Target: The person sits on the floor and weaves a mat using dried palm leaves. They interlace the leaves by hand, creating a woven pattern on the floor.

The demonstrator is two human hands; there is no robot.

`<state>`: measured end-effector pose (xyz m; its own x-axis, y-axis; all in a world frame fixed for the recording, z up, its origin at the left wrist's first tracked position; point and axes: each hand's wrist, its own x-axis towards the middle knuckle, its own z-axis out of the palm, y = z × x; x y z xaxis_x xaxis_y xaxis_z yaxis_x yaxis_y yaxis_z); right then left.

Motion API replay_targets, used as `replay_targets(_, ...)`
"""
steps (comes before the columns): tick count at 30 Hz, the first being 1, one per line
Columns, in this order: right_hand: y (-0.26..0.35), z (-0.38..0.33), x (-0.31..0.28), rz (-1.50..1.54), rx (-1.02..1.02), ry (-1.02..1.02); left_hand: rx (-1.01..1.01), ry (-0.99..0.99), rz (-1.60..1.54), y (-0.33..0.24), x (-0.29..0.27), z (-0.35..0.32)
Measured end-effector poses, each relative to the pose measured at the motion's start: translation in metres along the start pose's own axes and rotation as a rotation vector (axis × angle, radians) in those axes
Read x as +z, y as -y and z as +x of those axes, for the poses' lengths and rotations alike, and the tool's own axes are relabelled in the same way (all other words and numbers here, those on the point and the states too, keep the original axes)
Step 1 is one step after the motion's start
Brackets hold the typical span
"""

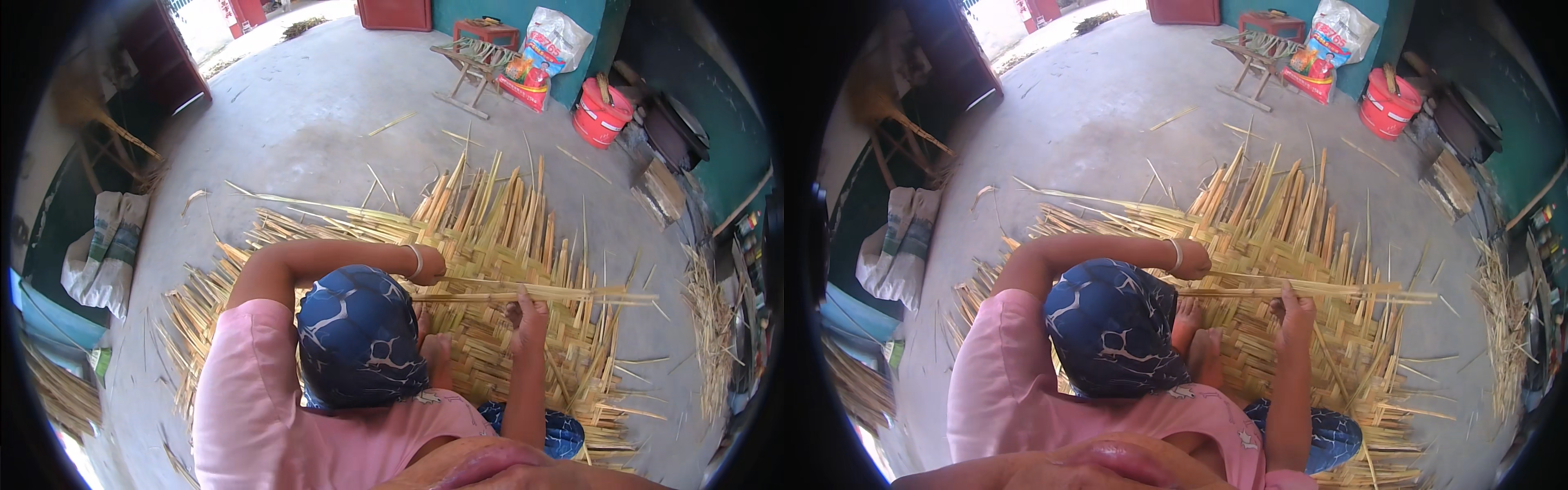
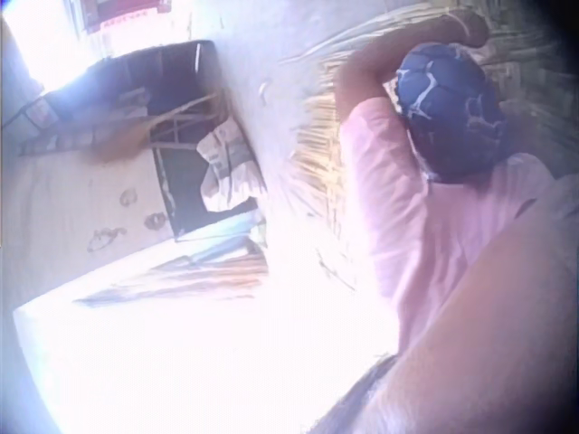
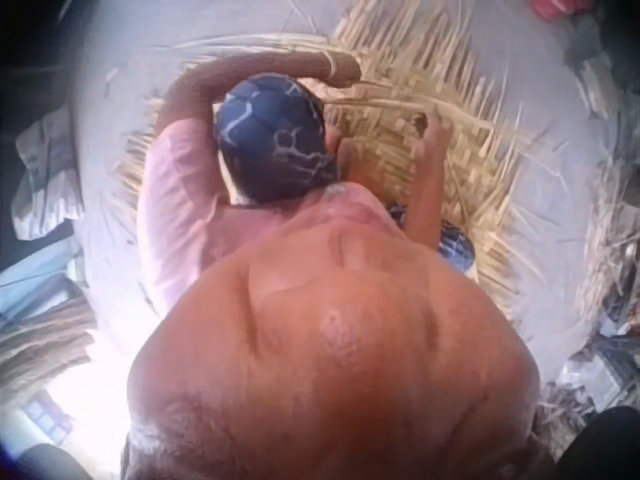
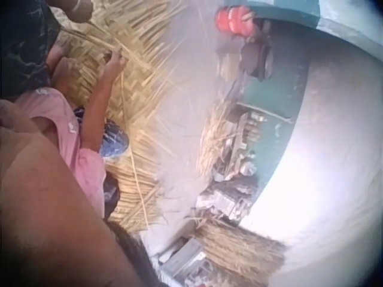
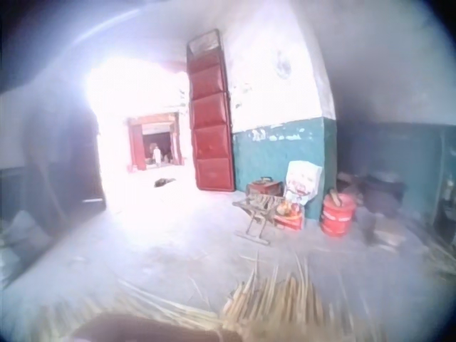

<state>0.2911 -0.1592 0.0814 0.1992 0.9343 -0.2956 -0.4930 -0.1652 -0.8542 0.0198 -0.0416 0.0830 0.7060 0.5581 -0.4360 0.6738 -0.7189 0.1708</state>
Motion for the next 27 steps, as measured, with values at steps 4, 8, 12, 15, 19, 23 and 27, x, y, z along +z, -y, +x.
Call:
replay_targets(4,0.012,-0.010,0.009,0.036,-0.059,-0.025,-0.136,-0.211,0.127,-0.003,-0.076,0.011)
replay_targets(8,0.021,-0.029,0.023,-0.029,-0.081,-0.012,-0.200,-0.852,-0.208,-0.013,-0.173,0.026)
replay_targets(12,0.016,-0.032,0.041,-0.054,-0.067,0.094,-0.193,-1.030,-1.084,-0.047,-0.221,0.034)
replay_targets(15,0.028,-0.027,0.054,-0.033,-0.142,0.116,-0.018,-0.965,-1.532,-0.085,-0.206,0.051)
replay_targets(19,0.049,-0.008,0.057,0.079,-0.275,-0.026,0.151,-0.698,-1.786,-0.131,-0.163,0.048)
replay_targets(23,0.077,-0.009,0.045,0.096,-0.387,-0.013,0.153,-0.568,-1.914,-0.140,-0.150,0.045)
replay_targets(27,0.069,-0.005,0.026,0.069,-0.439,-0.036,0.076,-0.610,-1.870,-0.139,-0.135,0.057)
